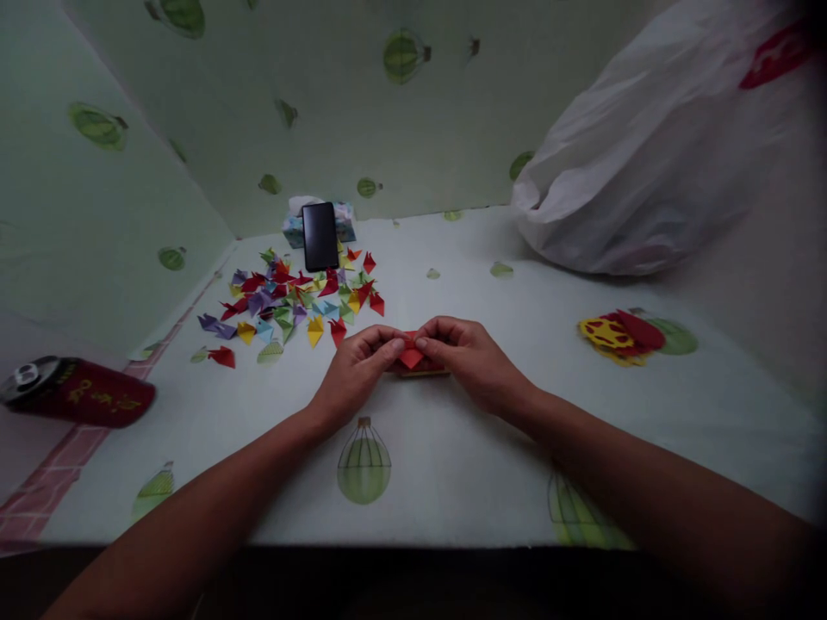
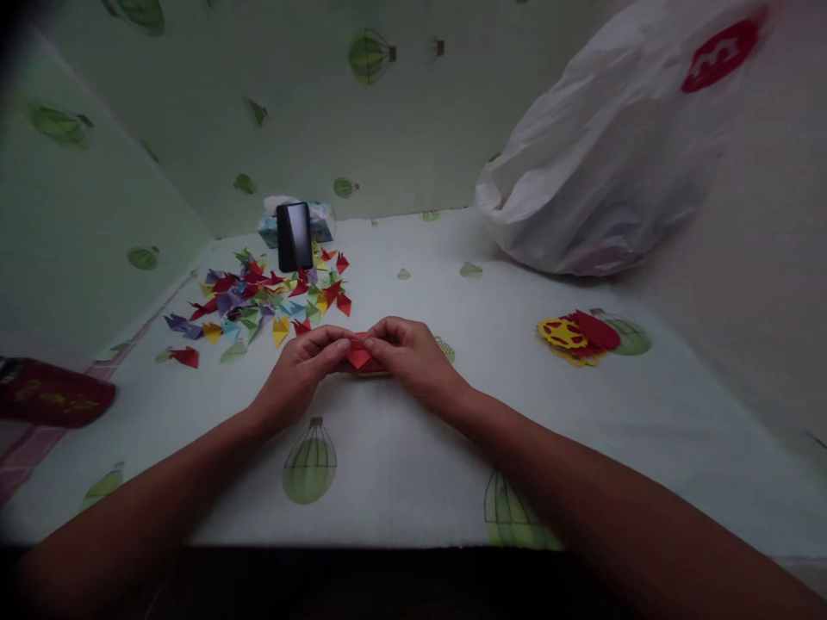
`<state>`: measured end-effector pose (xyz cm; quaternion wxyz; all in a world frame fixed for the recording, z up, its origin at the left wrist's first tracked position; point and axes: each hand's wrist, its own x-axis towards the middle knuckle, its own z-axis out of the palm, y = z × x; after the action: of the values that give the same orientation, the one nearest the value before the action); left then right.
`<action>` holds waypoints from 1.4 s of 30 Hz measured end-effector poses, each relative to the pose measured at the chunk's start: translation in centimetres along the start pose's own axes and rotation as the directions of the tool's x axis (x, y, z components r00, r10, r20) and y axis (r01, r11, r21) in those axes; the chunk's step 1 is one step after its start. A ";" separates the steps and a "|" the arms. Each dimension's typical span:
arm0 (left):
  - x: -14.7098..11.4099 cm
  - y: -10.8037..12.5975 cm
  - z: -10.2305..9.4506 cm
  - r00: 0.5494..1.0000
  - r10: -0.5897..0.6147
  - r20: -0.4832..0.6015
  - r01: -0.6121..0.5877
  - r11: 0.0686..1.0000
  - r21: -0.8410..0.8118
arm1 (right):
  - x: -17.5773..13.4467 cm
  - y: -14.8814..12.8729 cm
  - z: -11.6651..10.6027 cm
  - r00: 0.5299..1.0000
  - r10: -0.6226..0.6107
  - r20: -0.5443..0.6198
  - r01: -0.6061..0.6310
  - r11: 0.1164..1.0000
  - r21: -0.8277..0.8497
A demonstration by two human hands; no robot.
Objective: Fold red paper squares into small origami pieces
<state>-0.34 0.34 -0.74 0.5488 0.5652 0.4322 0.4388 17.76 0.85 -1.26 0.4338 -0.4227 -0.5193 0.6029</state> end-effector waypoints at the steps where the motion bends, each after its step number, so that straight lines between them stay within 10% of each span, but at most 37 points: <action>1: 0.0 0.0 0.0 1.000 0.004 -0.014 -0.004 1.000 0.024 | -0.1 0.0 0.0 1.000 0.003 0.006 -0.003 1.000 0.017; 19: -0.2 -0.1 0.1 0.996 0.046 -0.076 -0.038 0.995 0.092 | -0.2 -0.3 0.2 0.998 -0.037 0.056 0.034 0.998 0.043; 27: -0.1 -0.1 0.2 0.990 0.142 -0.015 -0.141 0.989 0.043 | 0.4 0.2 0.2 0.986 -0.047 -0.158 0.066 0.991 0.119; 42: -0.5 -0.8 0.2 0.958 0.287 -0.020 -0.270 0.920 0.283 | -0.1 0.5 0.7 0.988 -0.020 -0.151 0.051 0.978 0.204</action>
<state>-0.32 -0.21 -1.56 0.3828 0.6783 0.4213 0.4646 17.06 0.53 -1.71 0.5237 -0.4095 -0.4273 0.6127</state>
